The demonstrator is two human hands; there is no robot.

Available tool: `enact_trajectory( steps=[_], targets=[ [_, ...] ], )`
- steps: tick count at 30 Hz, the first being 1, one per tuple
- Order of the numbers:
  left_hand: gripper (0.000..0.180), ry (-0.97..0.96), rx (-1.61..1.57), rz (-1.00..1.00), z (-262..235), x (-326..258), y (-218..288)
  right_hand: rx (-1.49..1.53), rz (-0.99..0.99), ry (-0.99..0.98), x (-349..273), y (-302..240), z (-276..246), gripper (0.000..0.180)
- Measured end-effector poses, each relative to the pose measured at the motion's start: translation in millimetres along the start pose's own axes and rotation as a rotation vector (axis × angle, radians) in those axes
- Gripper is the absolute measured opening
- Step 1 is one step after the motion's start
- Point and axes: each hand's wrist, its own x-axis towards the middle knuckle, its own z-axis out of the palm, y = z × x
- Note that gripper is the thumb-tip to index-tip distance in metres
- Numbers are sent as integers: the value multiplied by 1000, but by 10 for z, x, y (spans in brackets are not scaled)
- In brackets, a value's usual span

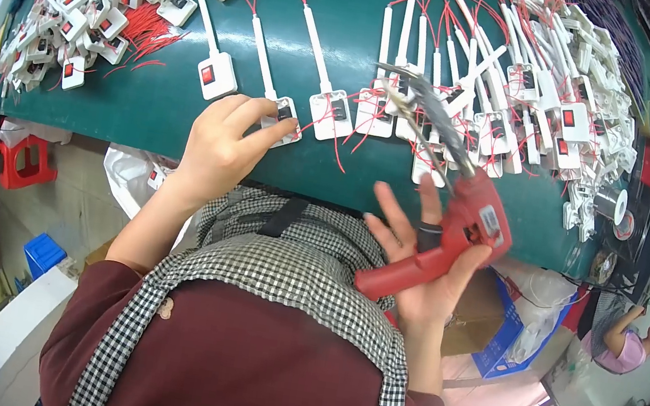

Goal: The person solders wires onto small electronic components housed in white plastic with red switches, using a soldering iron.

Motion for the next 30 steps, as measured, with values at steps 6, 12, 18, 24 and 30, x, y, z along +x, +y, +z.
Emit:
enact_trajectory(
  steps=[6,12,18,24,30],
  targets=[
    [21,92,-109,-1,50,37,77,-67,208,-124,322,319,276,80],
    [20,137,-210,-18,139,-64,115,-61,129,-131,412,453,374,79],
    [22,66,-425,-111,5,-35,99,-125,123,-81,277,420,290,81],
    [17,6,-442,-149,-8,38,96,-354,-85,-45,71,187,111,80],
    [10,-106,-604,-277,-34,130,122,-420,-172,11,-100,90,58,80]
  ],
)
